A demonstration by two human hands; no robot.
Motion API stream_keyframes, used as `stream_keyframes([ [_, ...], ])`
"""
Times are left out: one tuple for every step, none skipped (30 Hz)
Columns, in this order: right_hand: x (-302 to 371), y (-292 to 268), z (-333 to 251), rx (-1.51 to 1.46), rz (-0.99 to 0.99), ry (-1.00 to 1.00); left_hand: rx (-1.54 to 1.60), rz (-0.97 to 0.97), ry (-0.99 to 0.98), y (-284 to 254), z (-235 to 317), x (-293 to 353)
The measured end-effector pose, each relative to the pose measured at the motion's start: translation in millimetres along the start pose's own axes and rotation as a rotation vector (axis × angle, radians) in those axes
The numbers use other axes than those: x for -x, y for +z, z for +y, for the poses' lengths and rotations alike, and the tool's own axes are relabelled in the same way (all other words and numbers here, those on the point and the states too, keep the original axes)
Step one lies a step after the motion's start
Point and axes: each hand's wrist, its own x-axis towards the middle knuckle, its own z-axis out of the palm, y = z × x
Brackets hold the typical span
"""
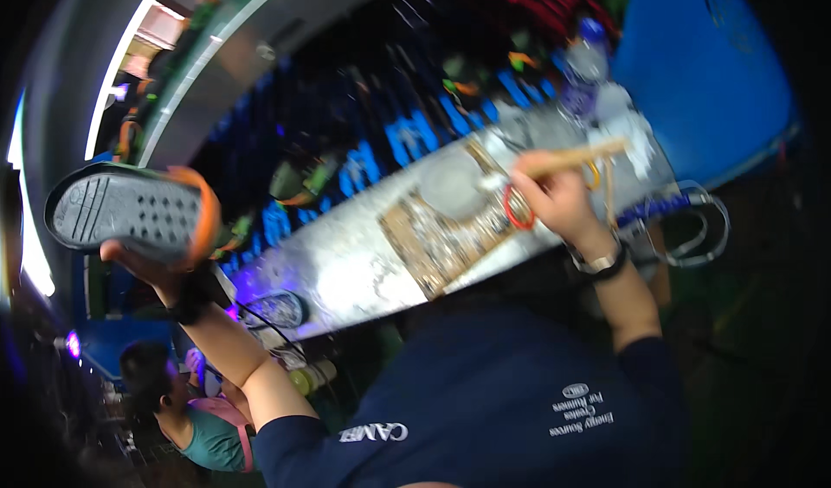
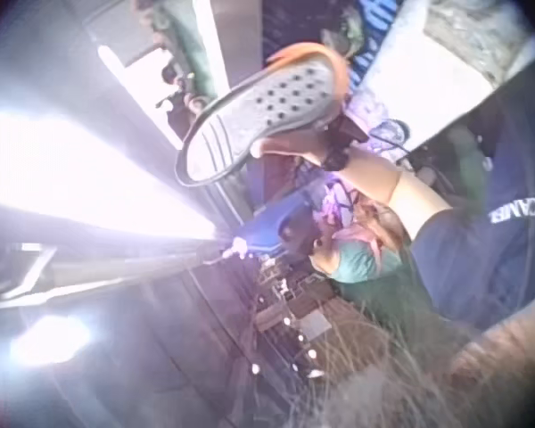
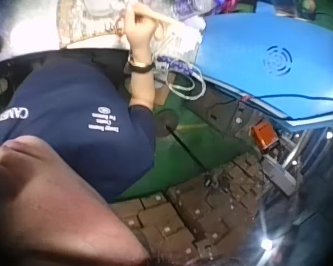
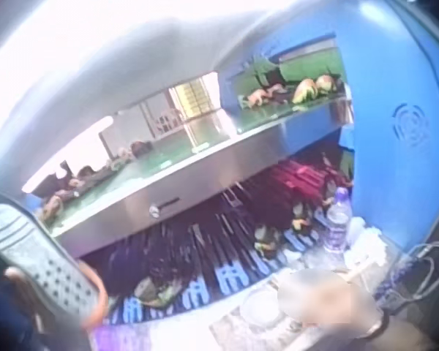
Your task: Applying glue to the edges and bottom of shoe soles using a brush and then placing them on a conveyor belt.
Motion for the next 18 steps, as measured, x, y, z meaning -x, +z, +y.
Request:
stream_keyframes([
  [-7,8,0,0.011,-0.042,0.041,0.207,-0.034,-0.133,-12,-16,29],
  [-14,14,4,0.035,-0.069,0.073,0.227,-0.038,-0.168,-17,-47,46],
  [-18,19,10,0.098,-0.101,0.116,0.254,-0.048,-0.243,-20,-72,69],
  [-22,27,16,0.154,-0.138,0.151,0.278,-0.054,-0.309,-23,-94,92],
  [-25,32,20,0.208,-0.149,0.143,0.311,-0.071,-0.378,-22,-121,111],
  [-26,35,26,0.218,-0.146,0.148,0.344,-0.088,-0.447,-17,-143,128],
  [-27,37,30,0.272,-0.167,0.131,0.370,-0.103,-0.512,-6,-151,142],
  [-27,36,36,0.333,-0.184,0.115,0.404,-0.044,-0.575,11,-156,150],
  [-26,37,41,0.334,-0.227,0.137,0.357,-0.035,-0.571,13,-160,158],
  [-25,36,41,0.335,-0.233,0.137,0.310,-0.027,-0.566,11,-166,164],
  [-25,36,40,0.347,-0.239,0.139,0.301,-0.067,-0.528,4,-174,163],
  [-25,35,41,0.360,-0.245,0.144,0.305,-0.062,-0.529,7,-171,158],
  [-26,34,39,0.361,-0.251,0.145,0.246,-0.117,-0.462,12,-160,150],
  [-27,31,34,0.350,-0.252,0.181,0.187,-0.171,-0.394,17,-151,142],
  [-29,30,31,0.336,-0.250,0.214,0.213,-0.188,-0.382,18,-145,133],
  [-29,31,31,0.336,-0.252,0.213,0.213,-0.230,-0.335,28,-134,123],
  [-30,31,31,0.389,-0.276,0.184,0.209,-0.264,-0.305,30,-133,116],
  [-31,31,30,0.443,-0.297,0.156,0.208,-0.301,-0.276,33,-132,108],
])
